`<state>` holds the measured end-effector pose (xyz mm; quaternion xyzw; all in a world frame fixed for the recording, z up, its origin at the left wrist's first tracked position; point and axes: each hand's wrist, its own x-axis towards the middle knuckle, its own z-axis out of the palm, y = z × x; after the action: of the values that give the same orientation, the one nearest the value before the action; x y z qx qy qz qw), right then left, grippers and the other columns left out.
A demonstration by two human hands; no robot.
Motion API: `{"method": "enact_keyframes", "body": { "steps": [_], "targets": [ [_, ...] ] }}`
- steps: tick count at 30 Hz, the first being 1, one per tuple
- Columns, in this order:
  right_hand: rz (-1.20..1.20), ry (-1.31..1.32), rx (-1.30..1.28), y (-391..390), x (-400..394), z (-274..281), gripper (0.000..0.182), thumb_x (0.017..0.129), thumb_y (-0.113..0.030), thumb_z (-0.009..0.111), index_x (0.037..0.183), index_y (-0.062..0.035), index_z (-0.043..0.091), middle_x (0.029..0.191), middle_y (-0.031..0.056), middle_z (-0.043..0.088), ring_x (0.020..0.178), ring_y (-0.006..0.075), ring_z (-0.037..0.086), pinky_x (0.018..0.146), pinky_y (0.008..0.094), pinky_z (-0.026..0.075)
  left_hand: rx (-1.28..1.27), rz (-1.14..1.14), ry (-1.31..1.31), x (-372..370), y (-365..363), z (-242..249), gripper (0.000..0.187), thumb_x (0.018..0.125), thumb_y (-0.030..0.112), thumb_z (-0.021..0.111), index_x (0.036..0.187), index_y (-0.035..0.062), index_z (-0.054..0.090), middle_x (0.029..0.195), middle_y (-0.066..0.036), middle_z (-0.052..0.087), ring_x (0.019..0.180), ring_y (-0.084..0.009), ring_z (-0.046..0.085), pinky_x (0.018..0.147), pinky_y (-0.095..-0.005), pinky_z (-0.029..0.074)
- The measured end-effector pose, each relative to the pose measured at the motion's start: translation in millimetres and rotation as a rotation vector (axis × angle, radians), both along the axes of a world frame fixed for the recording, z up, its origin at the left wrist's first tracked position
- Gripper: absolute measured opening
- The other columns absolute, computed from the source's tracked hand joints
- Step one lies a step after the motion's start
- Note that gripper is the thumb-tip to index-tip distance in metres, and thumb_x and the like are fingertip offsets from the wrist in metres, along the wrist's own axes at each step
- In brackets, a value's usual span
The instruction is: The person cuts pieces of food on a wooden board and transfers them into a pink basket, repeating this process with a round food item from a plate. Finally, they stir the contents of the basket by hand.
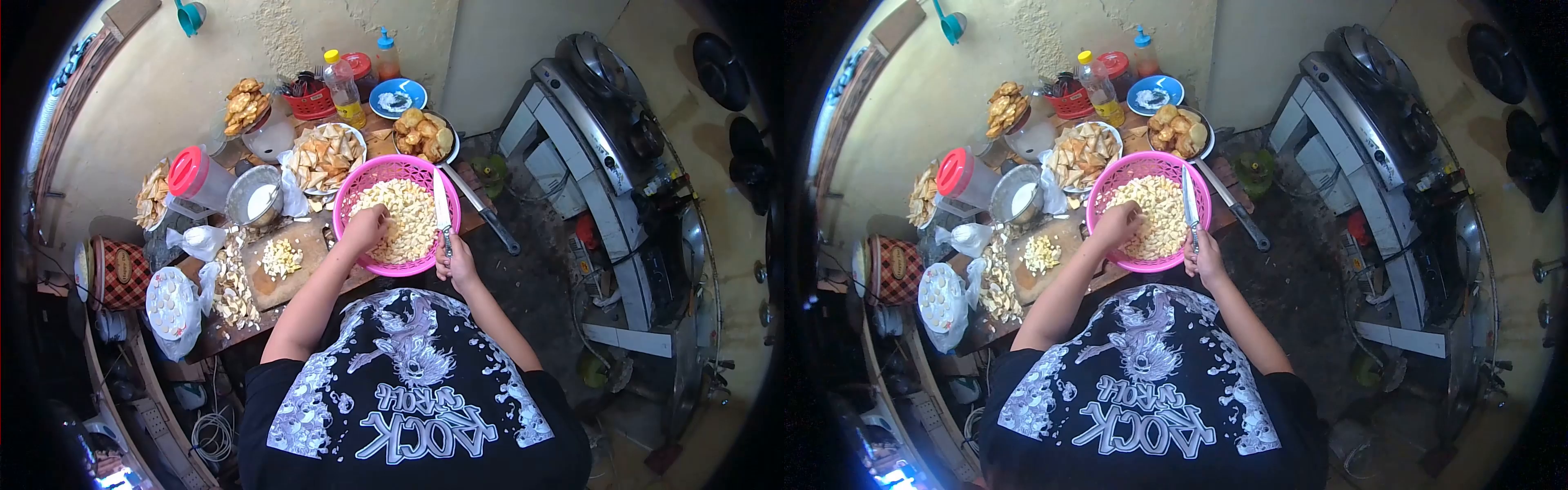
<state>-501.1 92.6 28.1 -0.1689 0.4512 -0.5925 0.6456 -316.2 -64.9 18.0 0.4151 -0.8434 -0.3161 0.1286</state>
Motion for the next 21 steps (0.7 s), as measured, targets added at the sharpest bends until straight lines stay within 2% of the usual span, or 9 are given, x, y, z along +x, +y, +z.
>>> {"method": "enact_keyframes", "body": {
  "steps": [2,5,8,11,14,17,21],
  "targets": [
    [0.010,0.016,0.005,0,-1,-3,0.038,0.102,-0.045,0.029,0.087,-0.0128,0.042,0.052,-0.0029,0.032,0.034,0.0070,0.027,0.031,0.0246,0.029,0.074,0.082,0.120,2,-1,10,0.017,0.078,0.014,0.065,0.092,0.0047,0.066,0.080,-0.015,0.067,0.075,-0.0311,0.066,0.069,-0.0411,0.051],
    [0.012,0.020,0.003,-1,0,-5,0.038,0.102,-0.045,0.029,0.086,-0.0127,0.042,0.052,-0.0029,0.032,0.034,0.0071,0.027,0.031,0.0247,0.029,0.048,0.068,0.098,5,-5,9,0.017,0.079,0.016,0.064,0.093,0.0075,0.068,0.080,-0.013,0.067,0.076,-0.0303,0.066,0.070,-0.0400,0.051],
    [0.000,-0.005,-0.002,0,0,0,0.036,0.102,-0.042,0.032,0.088,-0.0106,0.043,0.053,-0.0022,0.033,0.034,0.0072,0.028,0.030,0.0249,0.029,-0.110,-0.133,-0.138,6,-4,7,0.016,0.079,0.020,0.064,0.090,0.0110,0.070,0.082,-0.011,0.067,0.081,-0.0281,0.065,0.073,-0.0397,0.050],
    [0.004,-0.002,0.001,-1,0,-1,0.036,0.102,-0.042,0.031,0.088,-0.0106,0.043,0.053,-0.0021,0.033,0.034,0.0072,0.028,0.030,0.0249,0.029,-0.262,-0.156,-0.230,1,8,1,0.016,0.078,0.023,0.065,0.089,0.0142,0.071,0.084,-0.009,0.066,0.086,-0.0269,0.064,0.077,-0.0393,0.048],
    [0.022,0.027,0.005,0,0,-2,0.038,0.102,-0.046,0.029,0.087,-0.0127,0.042,0.052,-0.0027,0.033,0.034,0.0072,0.027,0.031,0.0247,0.029,-0.339,-0.135,-0.300,-4,13,0,0.014,0.077,0.025,0.065,0.084,0.0126,0.070,0.084,-0.007,0.066,0.089,-0.0265,0.063,0.079,-0.0392,0.047],
    [0.025,0.024,-0.004,0,-1,-5,0.038,0.102,-0.046,0.029,0.087,-0.0125,0.042,0.052,-0.0026,0.033,0.034,0.0071,0.027,0.031,0.0246,0.029,-0.223,-0.114,-0.222,-3,10,5,0.016,0.081,0.024,0.064,0.083,0.0085,0.066,0.083,-0.008,0.067,0.083,-0.0294,0.064,0.076,-0.0408,0.049],
    [0.023,0.028,-0.003,1,-1,-4,0.038,0.102,-0.045,0.029,0.088,-0.0123,0.042,0.052,-0.0027,0.032,0.034,0.0070,0.027,0.031,0.0244,0.028,0.062,0.196,0.194,3,11,10,0.017,0.085,0.018,0.064,0.086,0.0017,0.060,0.078,-0.011,0.068,0.072,-0.0258,0.066,0.066,-0.0365,0.050]
  ]
}}
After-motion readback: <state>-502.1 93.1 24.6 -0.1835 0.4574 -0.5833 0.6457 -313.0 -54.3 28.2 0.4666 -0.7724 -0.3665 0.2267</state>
